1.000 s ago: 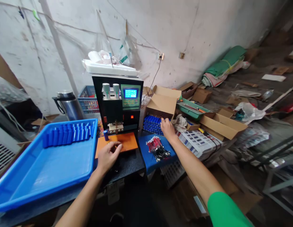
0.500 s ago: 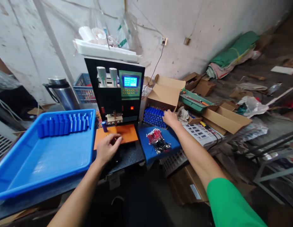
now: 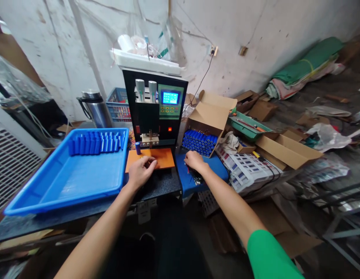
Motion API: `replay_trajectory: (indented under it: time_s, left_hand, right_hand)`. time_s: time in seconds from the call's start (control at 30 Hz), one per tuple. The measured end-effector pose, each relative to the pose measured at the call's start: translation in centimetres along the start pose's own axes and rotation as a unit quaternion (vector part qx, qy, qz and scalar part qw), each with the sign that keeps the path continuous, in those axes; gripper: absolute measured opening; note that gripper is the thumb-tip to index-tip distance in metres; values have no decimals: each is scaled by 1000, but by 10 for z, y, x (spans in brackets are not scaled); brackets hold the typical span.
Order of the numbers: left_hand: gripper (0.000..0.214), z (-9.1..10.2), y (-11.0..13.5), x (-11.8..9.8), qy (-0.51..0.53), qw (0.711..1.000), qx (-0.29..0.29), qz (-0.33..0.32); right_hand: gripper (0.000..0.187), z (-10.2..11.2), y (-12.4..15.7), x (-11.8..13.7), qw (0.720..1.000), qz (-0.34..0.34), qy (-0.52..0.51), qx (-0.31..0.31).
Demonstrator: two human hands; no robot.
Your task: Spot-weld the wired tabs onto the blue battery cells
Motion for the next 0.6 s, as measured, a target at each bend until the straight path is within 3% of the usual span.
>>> replay_trajectory:
  time_s: [0.3, 0.6]
  left_hand:
    - [32, 4, 0, -6, -38, 999, 25, 13]
    - [31, 5, 3, -11, -54, 997, 37, 26]
  right_hand:
    - [25, -15, -4, 5, 999, -40, -7, -3]
    - [15, -10, -9, -19, 977, -13, -188, -98]
Point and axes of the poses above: each hand's wrist, its own y-axis away from the middle knuckle, its own z-axis out of the back of the hand, x = y × z, the point moved 1 cm from there along -y, towards the middle knuckle, and after that the axes turned 14 degrees about -y, right-handed, at the moved point
